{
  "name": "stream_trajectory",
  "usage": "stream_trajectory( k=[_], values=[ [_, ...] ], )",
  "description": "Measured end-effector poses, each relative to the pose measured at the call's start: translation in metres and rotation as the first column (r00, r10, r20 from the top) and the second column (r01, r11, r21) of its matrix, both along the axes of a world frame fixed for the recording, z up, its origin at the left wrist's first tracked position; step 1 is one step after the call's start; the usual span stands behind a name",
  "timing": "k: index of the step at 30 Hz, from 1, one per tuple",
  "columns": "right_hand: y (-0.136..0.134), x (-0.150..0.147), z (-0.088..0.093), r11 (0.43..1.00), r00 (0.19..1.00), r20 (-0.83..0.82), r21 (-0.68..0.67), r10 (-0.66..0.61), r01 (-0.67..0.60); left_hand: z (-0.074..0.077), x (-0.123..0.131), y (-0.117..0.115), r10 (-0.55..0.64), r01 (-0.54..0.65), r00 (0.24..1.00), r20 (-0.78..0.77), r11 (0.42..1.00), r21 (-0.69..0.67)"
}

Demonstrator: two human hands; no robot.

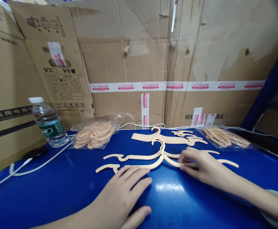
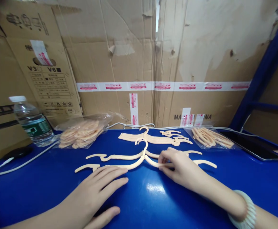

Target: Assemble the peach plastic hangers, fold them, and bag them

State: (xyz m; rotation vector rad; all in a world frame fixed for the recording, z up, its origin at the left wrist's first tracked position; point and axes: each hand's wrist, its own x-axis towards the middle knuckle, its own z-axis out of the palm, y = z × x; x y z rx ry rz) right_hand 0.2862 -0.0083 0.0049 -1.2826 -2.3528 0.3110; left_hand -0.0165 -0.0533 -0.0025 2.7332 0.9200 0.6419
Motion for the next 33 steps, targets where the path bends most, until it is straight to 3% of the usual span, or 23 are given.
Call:
stream_trajectory(
  k=[12,24,33],
  values=[
    [0.009,0.003,-0.009,0.998,1.0,-0.023,0.062,0.008,-0.007,-0.008,0.006,-0.007,0.208,-0.212,0.975,0.079,0.977,0.037],
    [0.009,0.007,-0.003,0.997,0.999,0.023,0.059,-0.044,0.043,-0.007,0.005,-0.005,0.21,-0.209,0.975,0.07,0.978,-0.012],
    [0.012,0.011,-0.001,0.997,0.994,0.086,0.042,-0.063,0.06,-0.008,0.001,-0.001,0.241,-0.237,0.97,-0.017,0.964,0.117]
  ],
)
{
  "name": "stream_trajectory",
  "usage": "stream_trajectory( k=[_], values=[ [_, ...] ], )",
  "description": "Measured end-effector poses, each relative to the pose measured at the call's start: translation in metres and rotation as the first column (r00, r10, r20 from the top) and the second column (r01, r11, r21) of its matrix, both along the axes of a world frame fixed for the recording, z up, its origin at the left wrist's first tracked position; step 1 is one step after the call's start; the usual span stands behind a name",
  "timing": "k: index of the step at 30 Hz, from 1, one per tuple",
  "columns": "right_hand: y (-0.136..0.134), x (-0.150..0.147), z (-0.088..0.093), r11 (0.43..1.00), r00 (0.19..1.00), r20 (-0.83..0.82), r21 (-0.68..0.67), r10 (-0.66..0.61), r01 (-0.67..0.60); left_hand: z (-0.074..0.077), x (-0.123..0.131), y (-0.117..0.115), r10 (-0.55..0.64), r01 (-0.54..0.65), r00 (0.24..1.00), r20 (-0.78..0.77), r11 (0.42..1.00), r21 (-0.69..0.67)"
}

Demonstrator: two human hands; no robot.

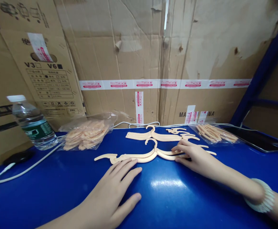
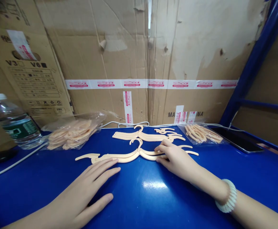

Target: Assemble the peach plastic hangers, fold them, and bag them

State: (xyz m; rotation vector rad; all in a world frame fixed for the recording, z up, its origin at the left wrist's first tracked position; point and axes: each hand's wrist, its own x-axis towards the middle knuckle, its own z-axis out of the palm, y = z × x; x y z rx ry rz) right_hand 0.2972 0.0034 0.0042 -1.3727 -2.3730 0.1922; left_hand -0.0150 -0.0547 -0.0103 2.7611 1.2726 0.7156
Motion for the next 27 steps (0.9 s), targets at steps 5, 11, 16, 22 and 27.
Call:
stream_trajectory(
  k=[5,11,16,22,27],
  values=[
    [0.0026,0.002,-0.0016,1.0,1.0,-0.024,-0.011,0.007,-0.007,-0.0012,-0.0016,0.0006,0.006,-0.004,0.998,-0.061,1.0,0.031],
    [0.0036,0.0018,0.0025,0.999,0.998,0.018,-0.006,0.052,-0.052,-0.0009,-0.0017,0.001,-0.009,0.011,0.998,-0.057,0.999,0.045],
    [0.0056,0.0036,0.0021,0.997,0.996,-0.039,-0.005,0.077,-0.077,-0.0018,-0.0019,0.0013,-0.007,0.009,0.998,-0.062,0.999,0.036],
    [0.0051,0.0036,0.0031,0.996,0.996,-0.031,-0.021,0.084,-0.084,-0.0022,-0.0021,0.0016,-0.022,0.023,0.999,-0.038,0.999,0.039],
    [0.0033,0.0044,0.0026,0.995,0.995,-0.016,-0.022,0.099,-0.099,0.0024,-0.0011,0.0013,-0.094,0.094,0.995,-0.02,0.995,0.019]
  ],
)
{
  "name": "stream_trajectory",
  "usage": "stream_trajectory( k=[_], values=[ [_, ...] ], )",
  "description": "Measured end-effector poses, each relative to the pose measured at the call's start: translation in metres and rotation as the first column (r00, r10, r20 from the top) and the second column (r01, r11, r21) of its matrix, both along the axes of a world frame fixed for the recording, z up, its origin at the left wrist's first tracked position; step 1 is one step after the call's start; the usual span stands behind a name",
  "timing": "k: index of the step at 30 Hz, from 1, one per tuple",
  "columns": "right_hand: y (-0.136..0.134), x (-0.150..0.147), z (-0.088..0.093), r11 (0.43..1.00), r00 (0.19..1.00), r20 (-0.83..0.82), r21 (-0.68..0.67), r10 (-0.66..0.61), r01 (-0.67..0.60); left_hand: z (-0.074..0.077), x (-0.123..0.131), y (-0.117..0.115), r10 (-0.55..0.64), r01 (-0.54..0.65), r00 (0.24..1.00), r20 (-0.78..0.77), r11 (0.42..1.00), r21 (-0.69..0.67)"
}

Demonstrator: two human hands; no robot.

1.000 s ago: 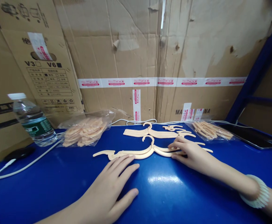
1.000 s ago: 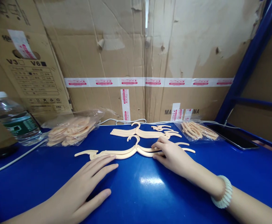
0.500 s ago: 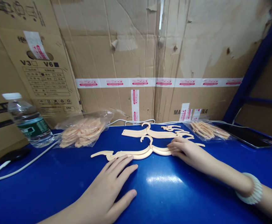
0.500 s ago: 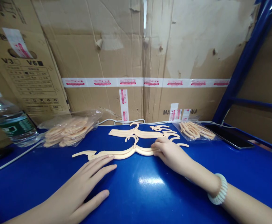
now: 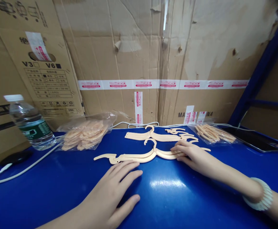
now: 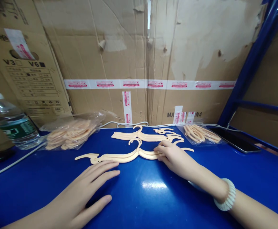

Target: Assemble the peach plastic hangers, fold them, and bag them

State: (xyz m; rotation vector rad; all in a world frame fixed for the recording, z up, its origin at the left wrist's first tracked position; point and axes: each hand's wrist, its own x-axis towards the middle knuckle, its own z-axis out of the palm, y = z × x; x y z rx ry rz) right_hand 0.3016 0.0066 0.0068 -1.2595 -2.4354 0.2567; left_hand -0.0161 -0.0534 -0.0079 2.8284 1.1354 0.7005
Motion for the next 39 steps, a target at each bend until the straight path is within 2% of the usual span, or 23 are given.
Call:
stream_trajectory(
  k=[6,9,12,14,24,28,31,34,39],
  values=[
    [-0.009,-0.006,0.007,0.995,0.997,-0.058,0.091,0.047,-0.042,0.005,0.002,0.004,-0.178,0.178,0.983,0.045,0.984,0.007],
    [-0.018,-0.012,0.013,0.99,0.988,-0.059,0.036,0.142,-0.14,0.005,0.003,0.006,-0.235,0.236,0.967,0.102,0.972,0.004],
    [-0.026,-0.018,0.014,0.97,0.974,-0.016,-0.088,0.228,-0.229,0.003,0.002,0.007,-0.235,0.237,0.964,0.128,0.971,-0.007],
    [-0.029,-0.019,0.012,0.962,0.971,0.01,-0.139,0.237,-0.234,0.002,0.001,0.007,-0.226,0.23,0.966,0.129,0.973,-0.018],
    [-0.031,-0.024,0.014,0.959,0.972,0.003,-0.162,0.237,-0.233,0.0,-0.002,0.008,-0.216,0.223,0.967,0.133,0.974,-0.044],
    [-0.024,-0.006,0.026,0.981,0.983,0.06,-0.09,0.176,-0.17,0.002,-0.001,0.008,-0.219,0.226,0.966,0.137,0.973,-0.037],
    [-0.008,0.029,0.035,1.0,0.991,0.132,-0.014,0.023,-0.021,0.007,0.0,0.007,-0.201,0.206,0.975,0.094,0.977,-0.047],
    [0.01,0.062,0.037,0.991,0.968,0.217,-0.01,-0.126,0.132,0.011,0.0,0.005,-0.185,0.188,0.981,0.052,0.98,-0.06],
    [0.022,0.076,0.033,0.988,0.967,0.236,-0.097,-0.096,0.122,0.012,0.001,0.006,-0.187,0.189,0.982,0.032,0.981,-0.045]
  ],
)
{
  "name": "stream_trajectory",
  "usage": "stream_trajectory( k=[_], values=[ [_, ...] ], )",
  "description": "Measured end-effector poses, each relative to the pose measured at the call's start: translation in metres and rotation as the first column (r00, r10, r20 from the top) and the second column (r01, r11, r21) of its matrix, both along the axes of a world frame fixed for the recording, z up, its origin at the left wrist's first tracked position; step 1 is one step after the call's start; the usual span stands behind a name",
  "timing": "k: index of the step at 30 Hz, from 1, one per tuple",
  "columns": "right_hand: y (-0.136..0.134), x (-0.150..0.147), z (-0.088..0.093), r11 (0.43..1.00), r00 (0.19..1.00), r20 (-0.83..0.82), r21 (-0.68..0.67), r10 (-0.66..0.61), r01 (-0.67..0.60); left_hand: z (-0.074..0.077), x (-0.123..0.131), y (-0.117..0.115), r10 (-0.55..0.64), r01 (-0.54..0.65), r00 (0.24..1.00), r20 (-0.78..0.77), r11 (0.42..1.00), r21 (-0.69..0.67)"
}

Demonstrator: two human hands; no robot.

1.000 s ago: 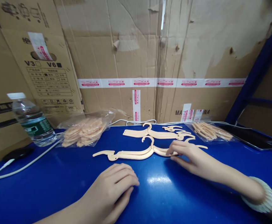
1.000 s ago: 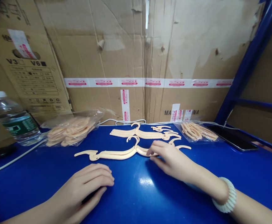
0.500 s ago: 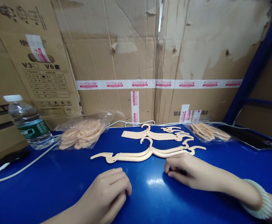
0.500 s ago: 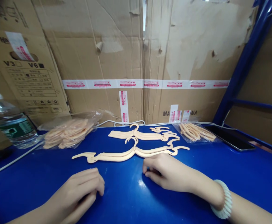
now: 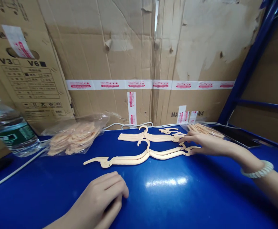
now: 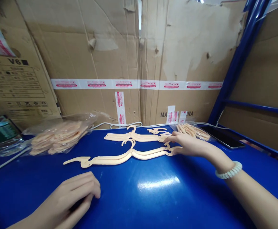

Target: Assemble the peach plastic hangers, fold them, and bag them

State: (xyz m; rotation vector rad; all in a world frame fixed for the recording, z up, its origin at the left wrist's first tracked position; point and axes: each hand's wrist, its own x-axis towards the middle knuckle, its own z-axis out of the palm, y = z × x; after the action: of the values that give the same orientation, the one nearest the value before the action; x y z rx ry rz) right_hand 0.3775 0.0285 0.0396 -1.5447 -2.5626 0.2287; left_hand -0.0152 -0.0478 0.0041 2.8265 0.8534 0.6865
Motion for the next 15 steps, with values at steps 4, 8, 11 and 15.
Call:
stream_trajectory(
  k=[4,8,11,15],
  values=[
    [0.0007,-0.0047,-0.001,0.998,1.0,-0.017,-0.066,0.001,-0.002,-0.0011,-0.0003,0.0013,0.0,0.0,1.0,-0.005,1.0,-0.003],
    [0.0007,-0.005,-0.0008,0.997,1.0,-0.029,-0.074,-0.004,0.002,-0.0013,-0.0004,0.0019,-0.007,0.007,1.0,-0.004,1.0,-0.008],
    [0.001,-0.0047,-0.0012,0.995,1.0,-0.019,-0.1,0.002,-0.003,-0.0013,-0.0004,0.0017,-0.002,0.002,1.0,0.0,1.0,-0.001],
    [0.0013,-0.0069,-0.0006,0.996,1.0,-0.018,-0.092,-0.003,0.002,-0.0009,-0.001,0.0005,-0.009,0.009,1.0,0.008,1.0,0.012]
  ],
)
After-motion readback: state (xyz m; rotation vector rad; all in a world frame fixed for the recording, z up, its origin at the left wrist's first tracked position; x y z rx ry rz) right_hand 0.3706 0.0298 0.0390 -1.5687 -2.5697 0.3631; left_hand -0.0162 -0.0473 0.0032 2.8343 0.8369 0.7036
